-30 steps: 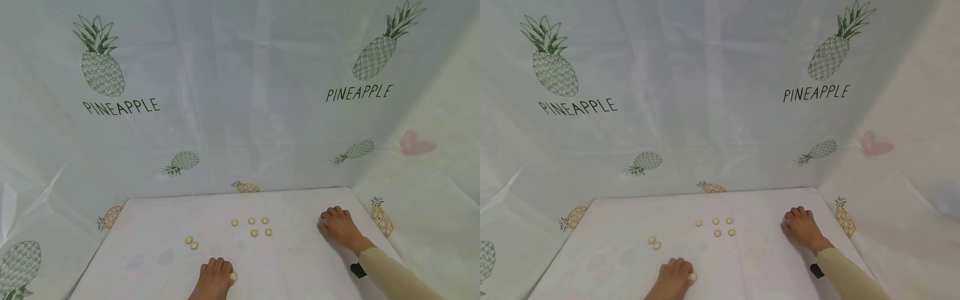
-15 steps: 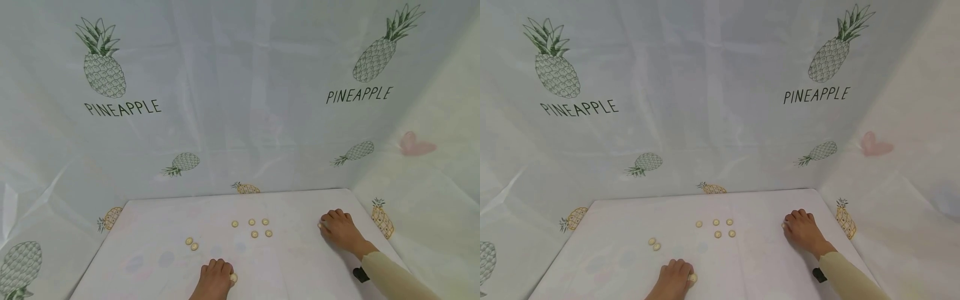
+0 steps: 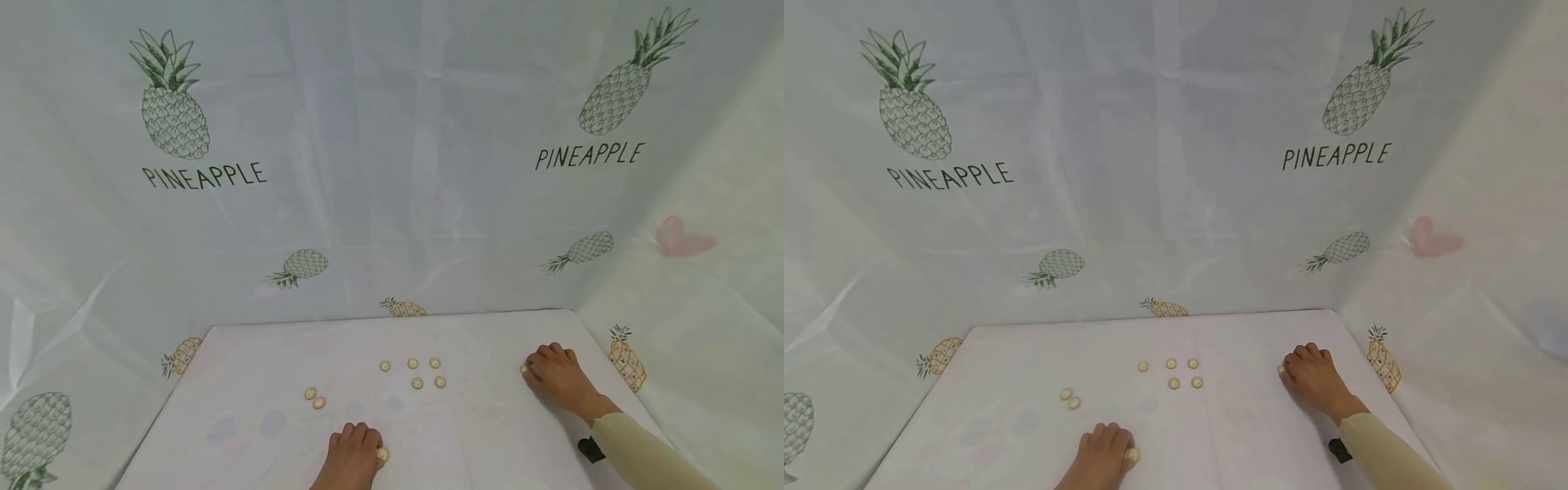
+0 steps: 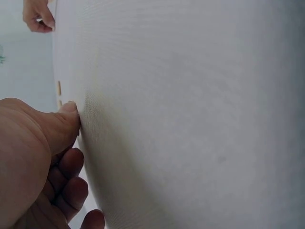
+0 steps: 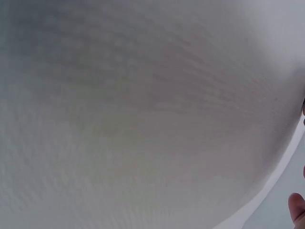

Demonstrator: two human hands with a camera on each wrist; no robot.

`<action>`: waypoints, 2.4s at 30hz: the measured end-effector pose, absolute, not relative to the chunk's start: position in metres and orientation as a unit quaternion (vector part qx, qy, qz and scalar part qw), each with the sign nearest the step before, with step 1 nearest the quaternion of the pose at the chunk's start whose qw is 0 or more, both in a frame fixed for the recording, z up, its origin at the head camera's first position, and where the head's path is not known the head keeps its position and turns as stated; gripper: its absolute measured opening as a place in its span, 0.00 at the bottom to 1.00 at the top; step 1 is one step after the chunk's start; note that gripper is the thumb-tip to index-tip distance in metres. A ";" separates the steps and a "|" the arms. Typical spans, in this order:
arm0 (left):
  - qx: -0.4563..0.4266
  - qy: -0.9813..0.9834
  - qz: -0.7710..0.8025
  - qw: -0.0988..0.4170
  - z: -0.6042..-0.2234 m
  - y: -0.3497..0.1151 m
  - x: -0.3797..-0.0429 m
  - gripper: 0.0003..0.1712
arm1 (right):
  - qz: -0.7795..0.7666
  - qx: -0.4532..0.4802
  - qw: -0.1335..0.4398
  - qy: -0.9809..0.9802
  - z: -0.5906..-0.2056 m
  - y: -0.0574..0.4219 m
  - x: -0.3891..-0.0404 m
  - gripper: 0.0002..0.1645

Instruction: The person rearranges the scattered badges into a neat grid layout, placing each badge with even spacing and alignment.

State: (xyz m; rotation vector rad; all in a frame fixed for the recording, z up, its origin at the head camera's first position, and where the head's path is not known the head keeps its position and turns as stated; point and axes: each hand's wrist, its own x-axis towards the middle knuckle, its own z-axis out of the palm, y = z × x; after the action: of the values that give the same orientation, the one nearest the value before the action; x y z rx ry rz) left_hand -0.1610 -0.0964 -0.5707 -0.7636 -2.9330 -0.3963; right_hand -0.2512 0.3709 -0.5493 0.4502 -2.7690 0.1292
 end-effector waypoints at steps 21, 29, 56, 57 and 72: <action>-0.254 -0.958 -0.117 0.062 -0.566 -0.099 -0.158 0.18 | -0.019 0.218 0.207 -0.953 -0.546 0.347 -0.258 0.09; -0.254 -0.958 -0.126 0.049 -0.569 -0.100 -0.160 0.16 | -0.035 0.256 0.228 -0.939 -0.541 0.310 -0.265 0.12; -0.258 -0.960 -0.086 0.071 -0.566 -0.099 -0.161 0.17 | -0.012 0.346 0.199 -0.917 -0.539 0.160 -0.286 0.11; -0.259 -0.959 -0.085 0.073 -0.566 -0.099 -0.161 0.18 | -0.013 0.351 0.201 -0.915 -0.540 0.155 -0.286 0.11; -0.264 -0.958 -0.076 0.083 -0.564 -0.101 -0.161 0.18 | -0.009 0.363 0.195 -0.911 -0.546 0.101 -0.290 0.11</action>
State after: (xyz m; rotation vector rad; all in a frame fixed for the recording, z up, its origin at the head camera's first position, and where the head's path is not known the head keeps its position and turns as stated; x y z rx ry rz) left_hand -0.1613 -0.1012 -0.5638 -0.7891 -2.8598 -0.2274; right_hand -0.2901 0.1008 -0.5464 1.0167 -2.5533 -0.0254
